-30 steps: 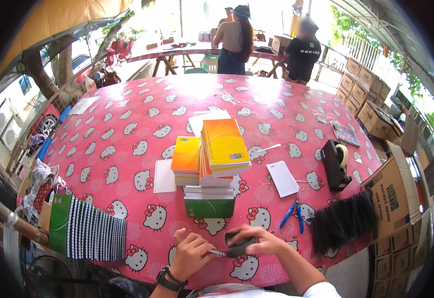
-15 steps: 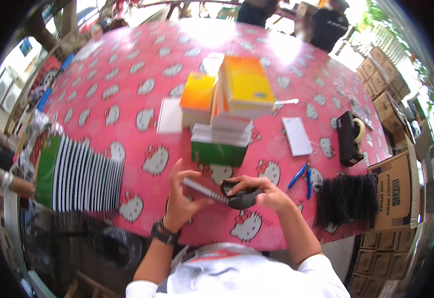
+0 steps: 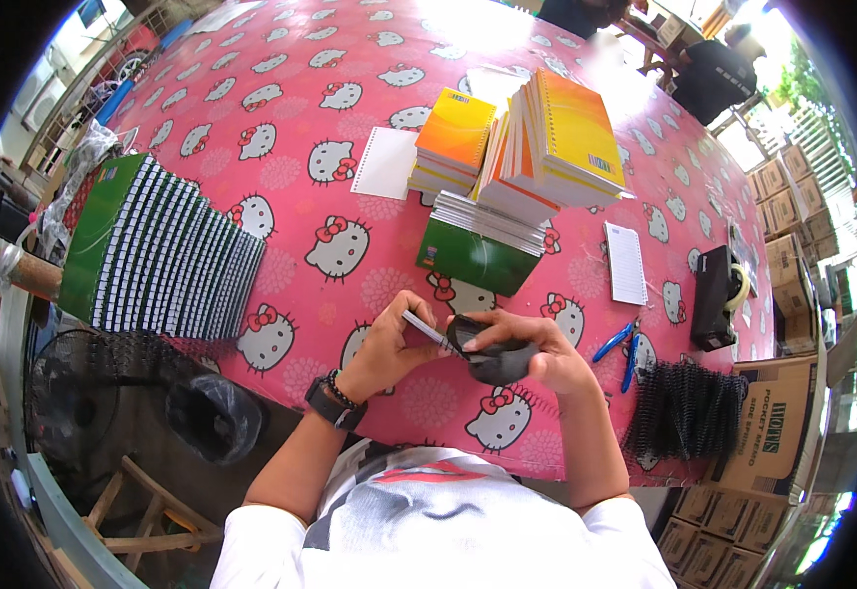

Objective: The person binds notebooks by manually inserting a plastic spiral through the punched holes of the paper and covers, then trims the excess spiral with pliers and places the finished notebook onto a stack.

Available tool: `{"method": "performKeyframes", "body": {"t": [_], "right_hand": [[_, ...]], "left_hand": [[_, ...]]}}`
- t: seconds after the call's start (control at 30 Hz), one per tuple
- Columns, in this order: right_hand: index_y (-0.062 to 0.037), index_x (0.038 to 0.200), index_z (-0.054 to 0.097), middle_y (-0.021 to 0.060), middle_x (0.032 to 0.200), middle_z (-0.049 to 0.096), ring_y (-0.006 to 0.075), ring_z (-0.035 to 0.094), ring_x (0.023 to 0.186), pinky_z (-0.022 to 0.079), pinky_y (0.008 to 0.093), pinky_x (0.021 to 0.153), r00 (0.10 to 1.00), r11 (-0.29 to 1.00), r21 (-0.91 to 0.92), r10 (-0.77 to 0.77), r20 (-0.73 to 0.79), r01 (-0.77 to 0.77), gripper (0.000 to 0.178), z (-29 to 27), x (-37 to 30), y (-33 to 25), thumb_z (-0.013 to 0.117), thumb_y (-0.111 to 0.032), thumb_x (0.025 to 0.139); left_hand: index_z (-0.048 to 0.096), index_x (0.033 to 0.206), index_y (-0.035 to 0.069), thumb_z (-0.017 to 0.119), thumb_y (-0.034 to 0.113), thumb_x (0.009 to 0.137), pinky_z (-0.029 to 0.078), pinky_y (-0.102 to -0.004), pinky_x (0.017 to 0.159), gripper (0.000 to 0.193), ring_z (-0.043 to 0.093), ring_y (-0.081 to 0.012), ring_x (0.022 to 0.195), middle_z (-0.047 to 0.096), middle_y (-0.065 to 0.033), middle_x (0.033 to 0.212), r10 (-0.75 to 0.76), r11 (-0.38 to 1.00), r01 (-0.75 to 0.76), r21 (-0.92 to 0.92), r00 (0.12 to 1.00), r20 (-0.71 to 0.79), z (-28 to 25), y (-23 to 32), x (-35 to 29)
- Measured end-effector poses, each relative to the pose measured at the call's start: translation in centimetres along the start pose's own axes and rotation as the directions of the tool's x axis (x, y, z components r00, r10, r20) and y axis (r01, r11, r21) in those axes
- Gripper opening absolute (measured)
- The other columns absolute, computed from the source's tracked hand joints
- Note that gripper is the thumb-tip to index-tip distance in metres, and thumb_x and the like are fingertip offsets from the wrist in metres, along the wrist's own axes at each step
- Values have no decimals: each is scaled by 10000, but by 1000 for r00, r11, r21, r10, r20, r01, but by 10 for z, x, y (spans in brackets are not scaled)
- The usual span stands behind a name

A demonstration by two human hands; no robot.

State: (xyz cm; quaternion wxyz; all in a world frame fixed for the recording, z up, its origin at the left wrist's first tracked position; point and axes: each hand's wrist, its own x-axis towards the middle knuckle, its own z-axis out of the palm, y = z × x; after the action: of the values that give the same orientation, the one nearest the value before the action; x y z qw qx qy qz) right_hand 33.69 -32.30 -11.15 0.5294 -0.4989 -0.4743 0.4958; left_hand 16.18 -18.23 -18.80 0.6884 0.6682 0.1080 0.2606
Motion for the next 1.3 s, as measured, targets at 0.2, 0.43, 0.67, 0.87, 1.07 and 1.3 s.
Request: {"method": "performKeyframes", "body": {"t": [0.2, 0.43, 0.67, 0.87, 1.07, 1.3], "right_hand": [[-16, 1050, 672, 179, 1173, 581, 271, 545, 1092, 418, 347, 942, 987, 988, 148, 74, -143, -52, 539, -6, 1, 12, 691, -475, 767], [-48, 1107, 658, 179, 1199, 573, 262, 530, 1119, 384, 378, 975, 997, 995, -88, 41, -67, -47, 509, -11, 11, 12, 688, -443, 788], [-73, 1186, 604, 192, 1251, 528, 328, 482, 1186, 387, 410, 997, 961, 702, -695, -52, -271, -158, 589, -7, 2, -3, 753, -405, 724], [-81, 1088, 623, 106, 1045, 614, 276, 559, 967, 471, 358, 813, 929, 739, -672, -281, -240, 50, 404, 36, -10, -38, 763, -148, 714], [-46, 1071, 618, 85, 828, 634, 246, 596, 785, 488, 338, 669, 830, 760, -646, -404, -384, 71, 317, 46, -13, -28, 691, -24, 763], [-55, 1081, 618, 100, 900, 627, 260, 611, 792, 498, 338, 671, 840, 753, -648, -419, -345, 110, 292, 47, -14, -27, 676, -38, 795]], "left_hand": [[441, 970, 58, 738, 74, 773, 425, -310, 728, 356, 505, -180, 805, 495, -64, 850, -52, 946, 49, 321, 999, 1, 4, 11, 3], [442, 984, 54, 721, 84, 790, 429, -321, 733, 341, 502, -207, 796, 500, -82, 859, -17, 945, 6, 326, 999, 31, 0, 6, 5], [443, 980, 45, 711, 80, 793, 434, -331, 723, 329, 512, -221, 800, 497, -102, 876, -24, 943, 2, 332, 998, 62, 11, 18, 6], [450, 981, 41, 685, 84, 822, 440, -330, 674, 287, 511, -200, 749, 503, -87, 850, 37, 942, -77, 328, 991, 127, 29, 46, 8], [502, 962, 35, 645, 69, 869, 405, -220, 656, 174, 477, -64, 758, 483, 5, 835, 20, 990, -23, 136, 999, 26, 28, 54, 5], [553, 896, 30, 694, 82, 826, 435, -229, 630, 166, 520, -94, 691, 541, -24, 786, 100, 980, -86, 179, 993, -69, 32, 66, 6]]}}
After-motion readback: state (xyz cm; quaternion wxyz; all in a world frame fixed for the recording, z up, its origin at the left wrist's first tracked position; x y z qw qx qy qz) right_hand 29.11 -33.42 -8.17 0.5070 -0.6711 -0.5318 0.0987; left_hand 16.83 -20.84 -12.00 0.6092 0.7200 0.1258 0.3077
